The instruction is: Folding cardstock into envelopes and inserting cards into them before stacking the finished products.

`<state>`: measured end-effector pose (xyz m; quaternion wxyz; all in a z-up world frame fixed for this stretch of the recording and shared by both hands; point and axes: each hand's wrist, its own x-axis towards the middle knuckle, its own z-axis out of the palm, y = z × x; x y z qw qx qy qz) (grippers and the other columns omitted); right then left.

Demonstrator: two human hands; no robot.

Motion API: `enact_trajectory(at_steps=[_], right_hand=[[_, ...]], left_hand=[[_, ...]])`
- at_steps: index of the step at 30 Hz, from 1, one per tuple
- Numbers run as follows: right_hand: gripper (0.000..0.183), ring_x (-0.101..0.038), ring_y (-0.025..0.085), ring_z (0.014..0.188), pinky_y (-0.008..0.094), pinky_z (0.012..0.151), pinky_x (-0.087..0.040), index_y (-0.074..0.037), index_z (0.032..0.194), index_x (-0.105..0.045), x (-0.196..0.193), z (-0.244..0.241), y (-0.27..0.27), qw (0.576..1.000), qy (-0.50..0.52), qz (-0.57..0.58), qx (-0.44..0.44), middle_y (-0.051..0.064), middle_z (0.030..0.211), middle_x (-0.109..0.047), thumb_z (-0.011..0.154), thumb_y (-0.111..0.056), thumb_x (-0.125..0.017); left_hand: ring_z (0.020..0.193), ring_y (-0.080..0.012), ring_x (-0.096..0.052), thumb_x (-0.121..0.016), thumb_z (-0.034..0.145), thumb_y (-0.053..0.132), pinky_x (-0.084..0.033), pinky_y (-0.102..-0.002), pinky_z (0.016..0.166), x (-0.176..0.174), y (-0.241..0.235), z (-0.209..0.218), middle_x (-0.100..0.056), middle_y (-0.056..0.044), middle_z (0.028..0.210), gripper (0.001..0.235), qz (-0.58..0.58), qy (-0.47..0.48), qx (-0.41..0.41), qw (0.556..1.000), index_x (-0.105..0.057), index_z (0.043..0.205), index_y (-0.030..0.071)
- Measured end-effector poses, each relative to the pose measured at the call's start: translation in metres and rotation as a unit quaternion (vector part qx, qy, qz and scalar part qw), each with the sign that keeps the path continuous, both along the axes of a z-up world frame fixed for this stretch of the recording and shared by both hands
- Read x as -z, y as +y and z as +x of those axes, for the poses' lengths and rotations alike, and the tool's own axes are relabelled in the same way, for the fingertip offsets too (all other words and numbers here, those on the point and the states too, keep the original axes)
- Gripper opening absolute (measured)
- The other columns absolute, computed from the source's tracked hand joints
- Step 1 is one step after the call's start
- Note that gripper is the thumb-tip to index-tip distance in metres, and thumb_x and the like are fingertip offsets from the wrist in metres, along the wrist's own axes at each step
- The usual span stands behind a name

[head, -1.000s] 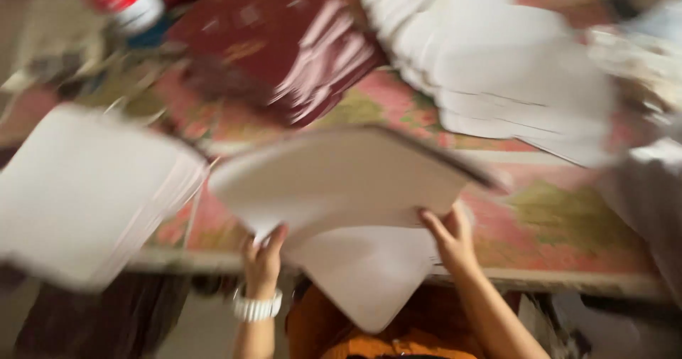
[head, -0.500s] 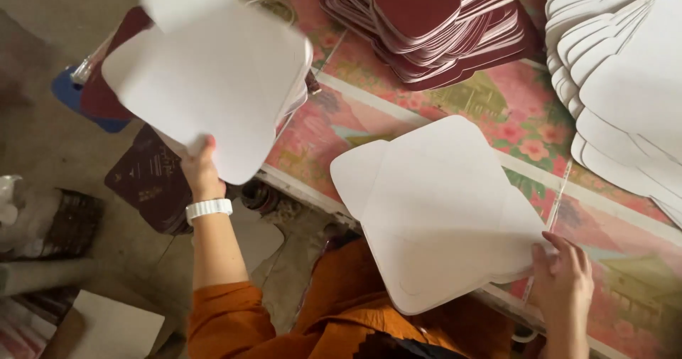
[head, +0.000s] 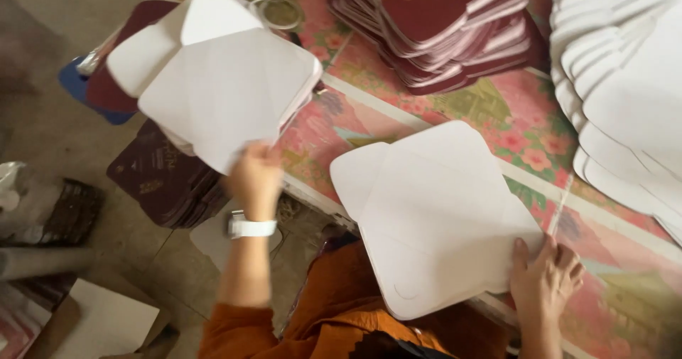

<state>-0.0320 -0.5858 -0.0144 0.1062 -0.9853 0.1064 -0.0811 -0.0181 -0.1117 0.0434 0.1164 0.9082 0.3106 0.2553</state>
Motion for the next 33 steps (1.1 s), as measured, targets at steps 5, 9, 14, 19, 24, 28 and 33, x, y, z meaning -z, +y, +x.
enact_trajectory(at_steps=[5, 9, 14, 19, 24, 28, 33], right_hand=[[0.057, -0.040, 0.048, 0.112, 0.058, 0.096, -0.030, -0.002, 0.130, -0.056, 0.008, -0.003, 0.000, 0.999, -0.045, 0.006, -0.001, 0.027, 0.124, -0.048, 0.095, -0.046, -0.051], [0.057, -0.046, 0.046, 0.108, 0.055, 0.095, -0.032, -0.003, 0.131, -0.059, 0.025, 0.000, -0.006, 0.995, -0.099, -0.016, -0.014, 0.026, 0.121, -0.055, 0.094, -0.046, -0.054], [0.049, -0.055, 0.041, 0.103, 0.044, 0.086, -0.046, -0.005, 0.127, -0.061, 0.007, -0.001, -0.014, 0.984, -0.175, 0.002, -0.012, 0.020, 0.116, -0.054, 0.086, -0.029, -0.074], [0.010, -0.066, 0.022, 0.083, 0.034, 0.075, -0.050, -0.025, 0.102, -0.070, -0.018, 0.016, -0.032, 0.969, -0.117, 0.210, 0.055, 0.000, 0.084, -0.068, 0.100, -0.033, -0.062], [0.036, -0.060, 0.016, 0.079, 0.028, 0.071, -0.046, -0.011, 0.110, -0.064, -0.057, 0.044, 0.023, 0.820, -0.141, 0.543, 0.118, 0.013, 0.090, -0.064, 0.100, -0.039, -0.043], [0.046, -0.045, 0.034, 0.128, 0.045, 0.108, -0.031, -0.001, 0.133, -0.049, -0.052, 0.055, 0.075, 0.838, -0.159, 0.522, -0.017, 0.024, 0.131, -0.053, 0.104, -0.032, -0.033], [0.040, -0.043, 0.039, 0.128, 0.048, 0.106, -0.035, -0.006, 0.138, -0.044, -0.021, 0.056, 0.100, 0.894, -0.187, 0.403, -0.064, 0.020, 0.134, -0.049, 0.103, -0.025, -0.039]], left_hand=[[0.078, -0.0286, -0.060, -0.062, 0.085, 0.016, -0.047, -0.041, 0.069, 0.010, -0.158, 0.036, -0.064, -0.010, 0.084, 0.011, -0.041, -0.161, 0.441, 0.882, -0.062, 0.077, 0.009], [0.134, -0.0219, -0.046, -0.057, 0.090, 0.043, -0.038, -0.051, 0.110, 0.049, -0.237, 0.035, -0.037, 0.001, 0.146, 0.044, 0.049, -0.066, 0.700, 0.710, -0.043, 0.128, 0.028], [0.144, -0.0184, -0.028, -0.042, 0.092, 0.056, -0.019, -0.058, 0.115, 0.046, -0.262, 0.029, -0.040, 0.015, 0.150, 0.045, 0.097, 0.143, 0.737, 0.654, -0.042, 0.136, 0.045], [0.138, -0.0190, -0.037, -0.052, 0.092, 0.043, -0.017, -0.057, 0.114, 0.058, -0.262, 0.035, -0.048, 0.010, 0.142, 0.038, 0.015, 0.050, 0.725, 0.687, -0.056, 0.129, 0.033], [0.133, -0.0177, -0.043, -0.053, 0.093, 0.030, -0.018, -0.053, 0.115, 0.072, -0.262, 0.040, -0.050, 0.008, 0.140, 0.031, -0.030, 0.036, 0.737, 0.674, -0.061, 0.123, 0.026], [0.129, -0.0195, -0.048, -0.053, 0.093, 0.023, -0.022, -0.054, 0.114, 0.045, -0.260, 0.042, -0.056, 0.005, 0.134, 0.028, -0.016, 0.046, 0.741, 0.669, -0.065, 0.118, 0.022], [0.118, -0.0233, -0.056, -0.051, 0.086, 0.026, -0.016, -0.048, 0.117, 0.078, -0.261, 0.049, -0.066, -0.010, 0.116, 0.036, -0.008, 0.076, 0.740, 0.669, -0.067, 0.112, 0.008]])
